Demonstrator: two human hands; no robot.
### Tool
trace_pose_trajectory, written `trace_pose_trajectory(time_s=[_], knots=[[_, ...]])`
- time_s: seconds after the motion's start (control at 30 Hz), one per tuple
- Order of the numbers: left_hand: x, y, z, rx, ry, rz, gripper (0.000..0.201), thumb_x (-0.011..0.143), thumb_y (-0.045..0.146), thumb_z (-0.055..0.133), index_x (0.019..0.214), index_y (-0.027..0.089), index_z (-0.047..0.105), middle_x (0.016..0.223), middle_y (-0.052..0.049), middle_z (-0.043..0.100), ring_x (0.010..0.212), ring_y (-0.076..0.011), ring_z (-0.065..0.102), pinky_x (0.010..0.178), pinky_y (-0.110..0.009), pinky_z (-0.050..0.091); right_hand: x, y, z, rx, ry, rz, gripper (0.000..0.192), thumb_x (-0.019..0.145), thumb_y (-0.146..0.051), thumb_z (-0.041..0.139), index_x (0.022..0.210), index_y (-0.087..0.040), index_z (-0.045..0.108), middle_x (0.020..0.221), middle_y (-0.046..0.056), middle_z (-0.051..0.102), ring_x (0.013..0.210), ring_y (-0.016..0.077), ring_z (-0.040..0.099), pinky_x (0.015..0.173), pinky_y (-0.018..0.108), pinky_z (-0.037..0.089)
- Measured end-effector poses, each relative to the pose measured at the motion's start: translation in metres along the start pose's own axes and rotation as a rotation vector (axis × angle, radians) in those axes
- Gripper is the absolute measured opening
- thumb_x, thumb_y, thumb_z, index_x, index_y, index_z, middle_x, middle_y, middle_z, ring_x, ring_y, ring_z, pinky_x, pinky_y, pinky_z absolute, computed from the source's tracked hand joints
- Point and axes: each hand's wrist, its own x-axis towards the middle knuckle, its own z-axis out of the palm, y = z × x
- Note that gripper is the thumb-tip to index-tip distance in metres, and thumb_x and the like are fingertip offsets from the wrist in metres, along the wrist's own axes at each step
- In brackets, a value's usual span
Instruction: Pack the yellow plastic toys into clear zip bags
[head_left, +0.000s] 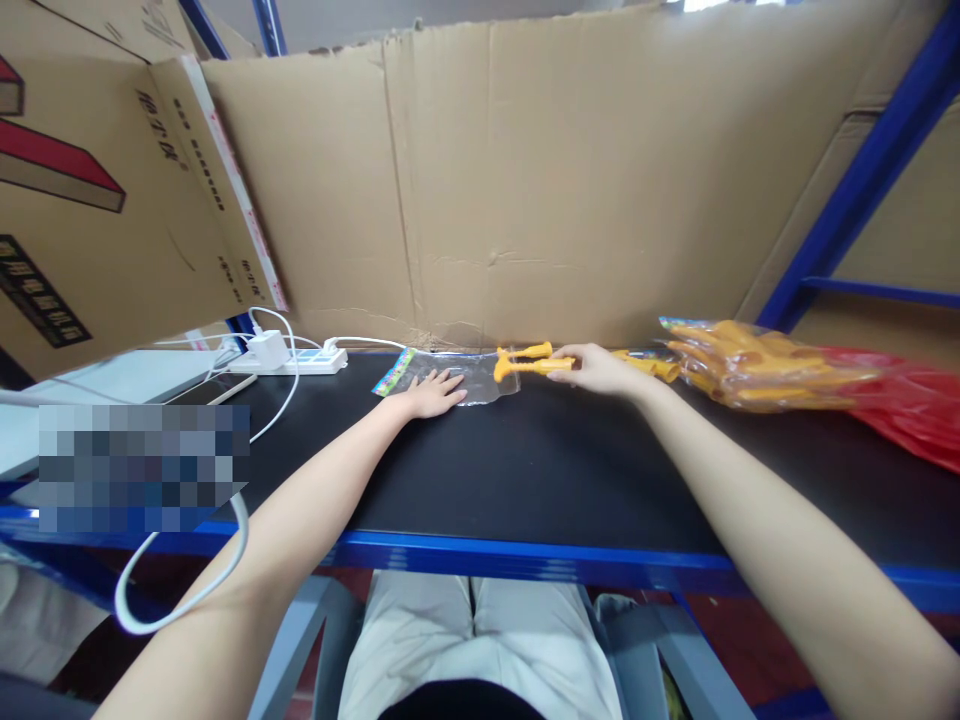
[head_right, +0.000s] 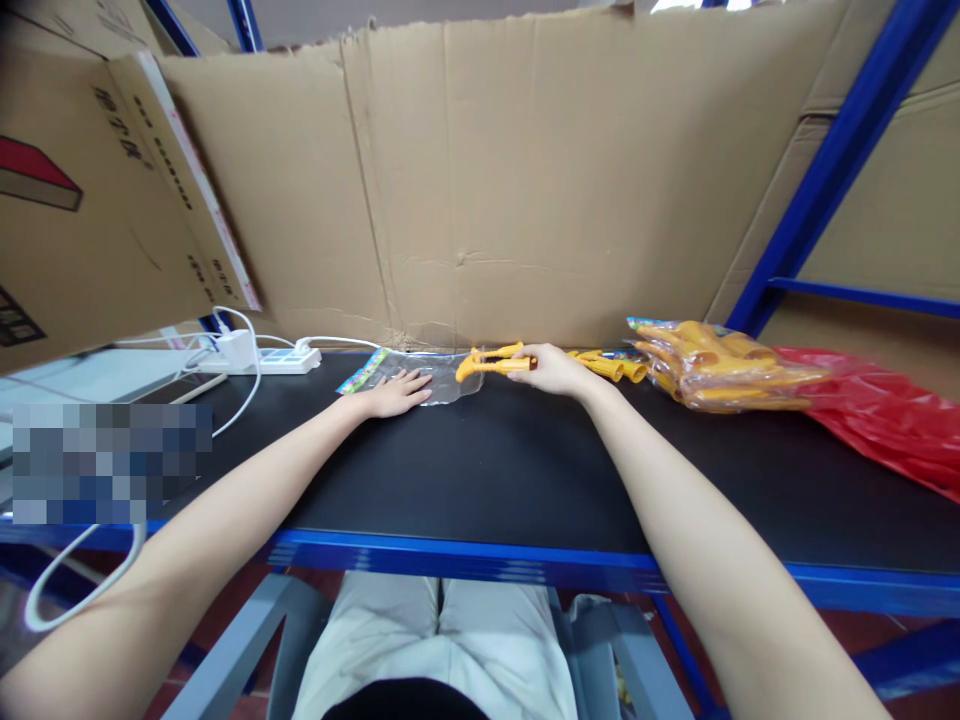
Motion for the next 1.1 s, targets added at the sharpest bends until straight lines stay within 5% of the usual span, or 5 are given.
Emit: trace_pose_trajectory(time_s=[0.2, 0.67, 0.93, 1.1], knots=[[-0.003, -0.005, -0.004, -0.015, -0.031, 0.029, 0.065, 0.086, 0.059, 0.018, 0.142, 0.025, 0.020, 0.149, -0.006, 0.008, 0.136, -0.0298, 0.004, 0.104, -0.056, 0.006, -0.002, 0.012, -0.005, 0.000, -0.170, 0.039, 0.034, 0.070, -0.036, 0.061, 0.097, -0.015, 0.062, 0.070, 0.002, 0.062, 0.059, 0.0134, 0.057, 0.060, 0.025, 0.044], [-0.003, -0.002, 0.000, -0.069, 0.056, 0.071, 0.068, 0.086, 0.059, 0.021, 0.142, 0.019, 0.018, 0.149, -0.008, 0.009, 0.137, -0.0272, 0.004, 0.105, -0.055, 0.007, 0.006, 0.005, 0.016, 0.010, -0.061, -0.034, 0.036, 0.070, -0.040, 0.061, 0.098, -0.016, 0.064, 0.072, 0.002, 0.061, 0.062, 0.0124, 0.053, 0.059, 0.026, 0.040], [-0.004, 0.013, 0.000, 0.012, 0.348, 0.497, 0.043, 0.090, 0.026, 0.031, 0.132, 0.020, 0.040, 0.137, -0.008, 0.041, 0.126, -0.0181, 0.038, 0.101, -0.033, 0.032, 0.006, 0.004, 0.021, 0.153, -0.130, -0.125, 0.043, 0.068, -0.045, 0.062, 0.098, -0.015, 0.064, 0.065, 0.001, 0.059, 0.056, 0.0112, 0.052, 0.055, 0.025, 0.039], [-0.011, 0.028, -0.007, 0.066, 0.398, 0.572, 0.034, 0.087, 0.017, 0.037, 0.113, 0.020, 0.058, 0.117, -0.007, 0.059, 0.108, -0.0182, 0.054, 0.089, -0.031, 0.042, 0.004, -0.003, 0.021, 0.177, -0.144, -0.126, 0.043, 0.066, -0.045, 0.064, 0.097, -0.015, 0.064, 0.066, 0.001, 0.060, 0.053, 0.0107, 0.052, 0.054, 0.025, 0.040]])
